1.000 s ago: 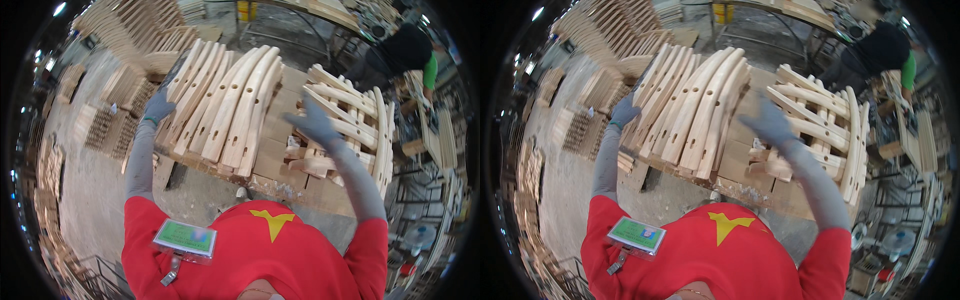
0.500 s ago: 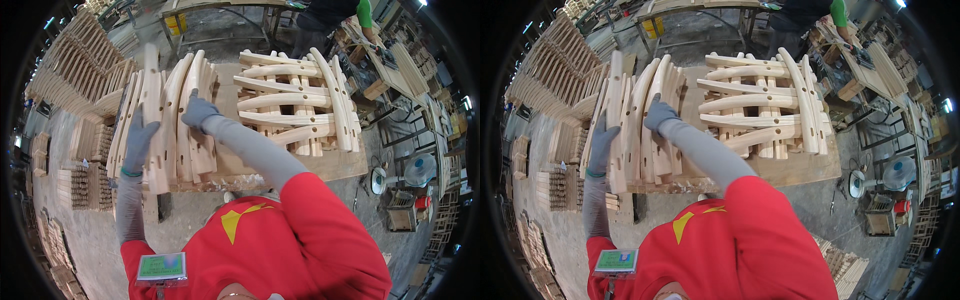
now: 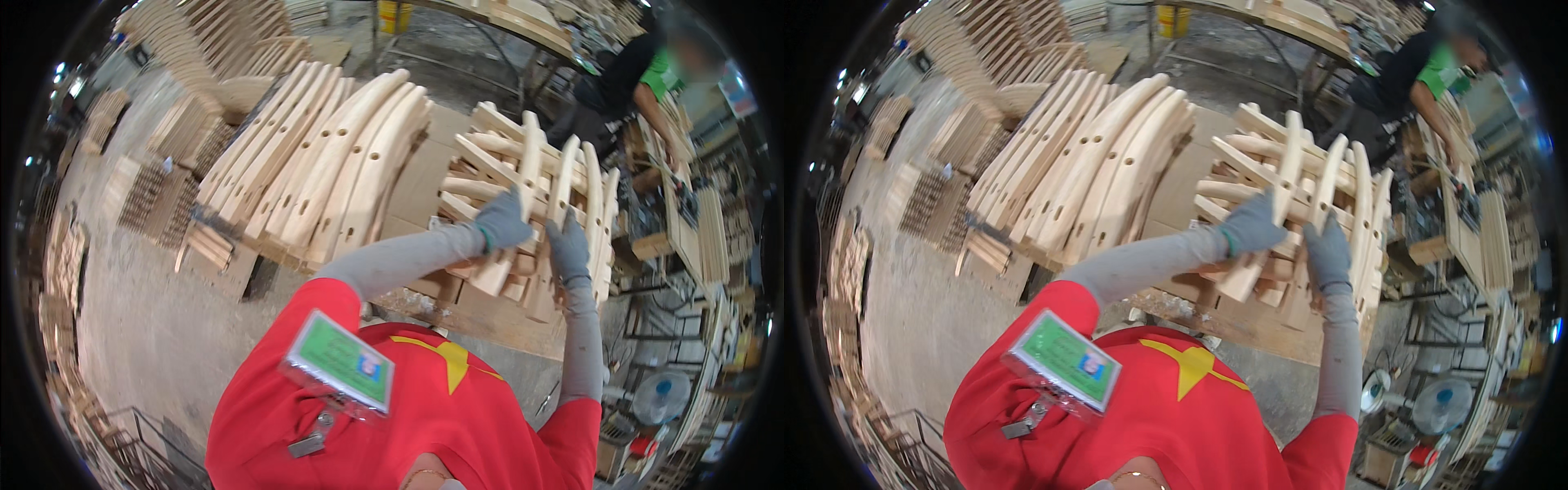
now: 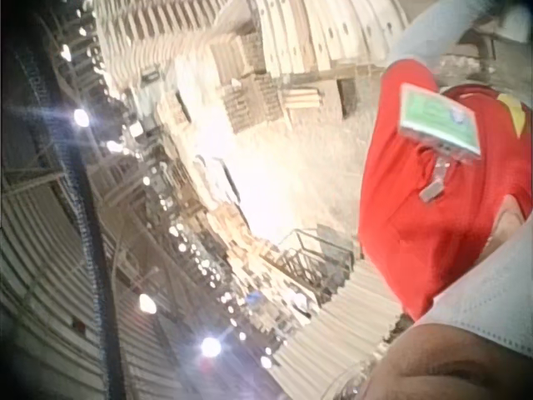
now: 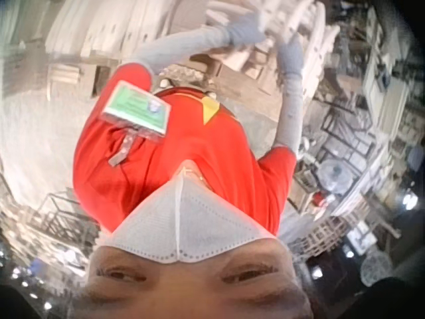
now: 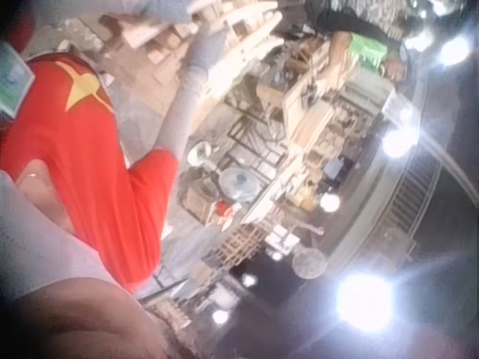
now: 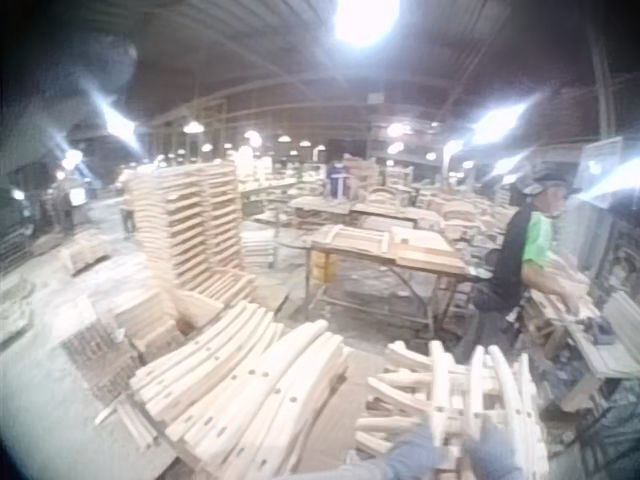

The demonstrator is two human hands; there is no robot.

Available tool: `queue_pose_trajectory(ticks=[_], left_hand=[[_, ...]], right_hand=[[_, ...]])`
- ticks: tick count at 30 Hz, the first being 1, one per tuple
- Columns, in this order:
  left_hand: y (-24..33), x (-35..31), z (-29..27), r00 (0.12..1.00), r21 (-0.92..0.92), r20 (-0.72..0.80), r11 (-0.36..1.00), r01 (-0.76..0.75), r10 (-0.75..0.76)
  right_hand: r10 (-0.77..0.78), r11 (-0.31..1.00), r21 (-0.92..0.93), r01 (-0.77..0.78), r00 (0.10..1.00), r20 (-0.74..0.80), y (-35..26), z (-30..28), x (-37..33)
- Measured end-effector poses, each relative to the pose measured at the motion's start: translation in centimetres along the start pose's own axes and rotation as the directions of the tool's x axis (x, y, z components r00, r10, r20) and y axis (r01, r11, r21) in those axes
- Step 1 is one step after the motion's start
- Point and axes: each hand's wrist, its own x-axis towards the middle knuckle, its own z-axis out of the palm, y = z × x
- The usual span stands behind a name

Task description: The person applies glue to the holes of stacked wooden chair components using a small brush and a container. They repeatedly dip the brush into the glue and apply it to each hole, then place the treated pieces aside.

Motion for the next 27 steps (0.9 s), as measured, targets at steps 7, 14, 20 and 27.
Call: queue_pose_trajectory(ticks=[7,14,20,27], left_hand=[[-1.3,-0.6,-6.3,0.858,0.474,0.196,0.720,-0.506,0.474],[-15.1,-6.5,-30.1,0.930,0.707,-0.360,0.630,0.321,-0.070],[-22.9,-15.8,-36.0,0.917,0.891,-0.364,0.226,0.395,-0.165],[-19.6,-13.4,-33.4,0.886,0.862,-0.341,0.272,0.428,-0.313]], right_hand=[[-0.285,0.865,-0.425,0.268,0.958,0.023,-0.3,0.6,3.9],[-0.468,0.863,0.315,0.396,0.860,0.203,-23.3,7.5,2.7],[-0.312,0.950,0.113,0.292,0.856,0.413,-37.8,15.2,1.9],[-0.289,0.945,0.242,0.219,0.904,0.314,-34.9,13.1,2.7]])
